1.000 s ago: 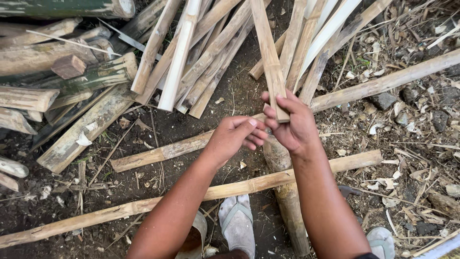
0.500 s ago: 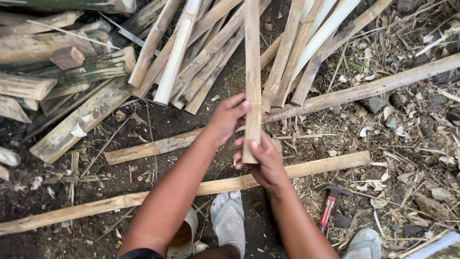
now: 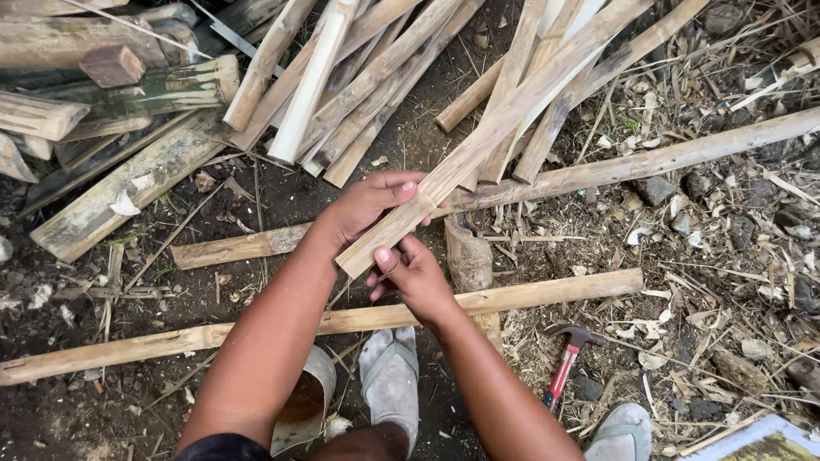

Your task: The person measures and marks bamboo strips with a tape measure and pencil, then hammers nails into the strips to join them together. The person also picks up and arranges additional bamboo pieces on the ground.

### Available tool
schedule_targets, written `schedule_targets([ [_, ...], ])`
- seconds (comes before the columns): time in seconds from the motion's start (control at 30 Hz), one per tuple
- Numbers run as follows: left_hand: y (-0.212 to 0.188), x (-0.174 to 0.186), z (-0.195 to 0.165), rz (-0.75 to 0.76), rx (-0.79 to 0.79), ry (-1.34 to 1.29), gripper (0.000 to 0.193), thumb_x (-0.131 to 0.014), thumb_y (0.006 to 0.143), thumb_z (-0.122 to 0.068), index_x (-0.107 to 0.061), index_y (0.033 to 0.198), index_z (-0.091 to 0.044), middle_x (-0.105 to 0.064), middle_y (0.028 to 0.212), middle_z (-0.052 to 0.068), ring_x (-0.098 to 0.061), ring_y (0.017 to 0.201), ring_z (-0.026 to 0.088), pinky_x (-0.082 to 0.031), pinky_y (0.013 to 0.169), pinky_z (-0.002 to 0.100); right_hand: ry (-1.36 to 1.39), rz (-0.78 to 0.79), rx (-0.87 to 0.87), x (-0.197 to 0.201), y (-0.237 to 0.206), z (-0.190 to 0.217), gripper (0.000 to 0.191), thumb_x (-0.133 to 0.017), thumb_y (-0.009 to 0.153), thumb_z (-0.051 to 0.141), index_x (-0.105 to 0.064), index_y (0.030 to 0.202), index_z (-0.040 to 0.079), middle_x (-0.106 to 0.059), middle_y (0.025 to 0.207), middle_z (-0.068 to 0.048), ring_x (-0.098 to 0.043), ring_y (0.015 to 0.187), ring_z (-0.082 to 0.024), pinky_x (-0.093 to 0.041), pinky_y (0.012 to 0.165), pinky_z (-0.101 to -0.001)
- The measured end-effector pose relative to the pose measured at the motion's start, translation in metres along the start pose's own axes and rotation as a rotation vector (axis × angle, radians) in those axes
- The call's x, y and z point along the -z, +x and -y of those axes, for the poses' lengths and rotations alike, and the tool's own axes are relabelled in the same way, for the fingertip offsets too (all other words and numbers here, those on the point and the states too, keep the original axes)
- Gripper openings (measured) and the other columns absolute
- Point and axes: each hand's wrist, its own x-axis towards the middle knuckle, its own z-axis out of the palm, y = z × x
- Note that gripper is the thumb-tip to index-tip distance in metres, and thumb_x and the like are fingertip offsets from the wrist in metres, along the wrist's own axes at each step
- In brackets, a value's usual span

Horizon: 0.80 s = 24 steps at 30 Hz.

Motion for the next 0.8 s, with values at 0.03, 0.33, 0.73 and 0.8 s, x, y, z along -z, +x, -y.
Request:
schedule_targets([
  [0.03,0.0,-0.001,0.0,0.019,0.001,0.003,0.062,-0.064,0.099,-0.03,-0.049,0.149,0.003,-0.072,0.124,0.015,-0.07,0.099,0.02,-0.061,0.087,0.036,-0.001,-0.016,-0.006,-0.001,-0.001,-0.002,0.039,-0.067,0.101,0.031,-0.06,0.122,-0.002,-0.069,0.099,-0.01,-0.068,0.082,-0.017,-0.061,0.065,-0.0322],
  [0.33,0.012,-0.021,-0.002,0.066,0.06,0.13,0.059,-0.066,0.098,-0.03,-0.053,0.148,0.0,-0.072,0.127,0.014,-0.069,0.102,0.017,-0.059,0.089,0.036,0.152,-0.173,0.036,0.0,-0.002,-0.006,0.039,-0.071,0.096,0.021,-0.058,0.125,-0.002,-0.07,0.111,-0.013,-0.073,0.097,-0.022,-0.065,0.077,-0.037],
  [0.73,0.011,0.009,-0.005,-0.625,-0.342,0.651,0.027,-0.056,0.102,-0.004,-0.066,0.127,-0.002,-0.074,0.109,0.006,-0.067,0.087,0.01,-0.056,0.082,0.026,0.366,-0.555,0.098,0.05,0.012,-0.081,0.024,-0.062,0.103,0.015,-0.052,0.119,0.0,-0.067,0.112,-0.014,-0.07,0.097,-0.023,-0.065,0.083,-0.0417],
  [0.8,0.006,0.014,-0.003,-0.673,-0.401,0.62,0.025,-0.057,0.102,-0.001,-0.066,0.126,-0.002,-0.074,0.107,0.005,-0.067,0.087,0.01,-0.055,0.08,0.027,0.4,-0.596,0.111,0.055,0.015,-0.092,0.023,-0.063,0.104,0.013,-0.05,0.117,0.0,-0.064,0.111,-0.013,-0.068,0.095,-0.023,-0.065,0.083,-0.0434],
])
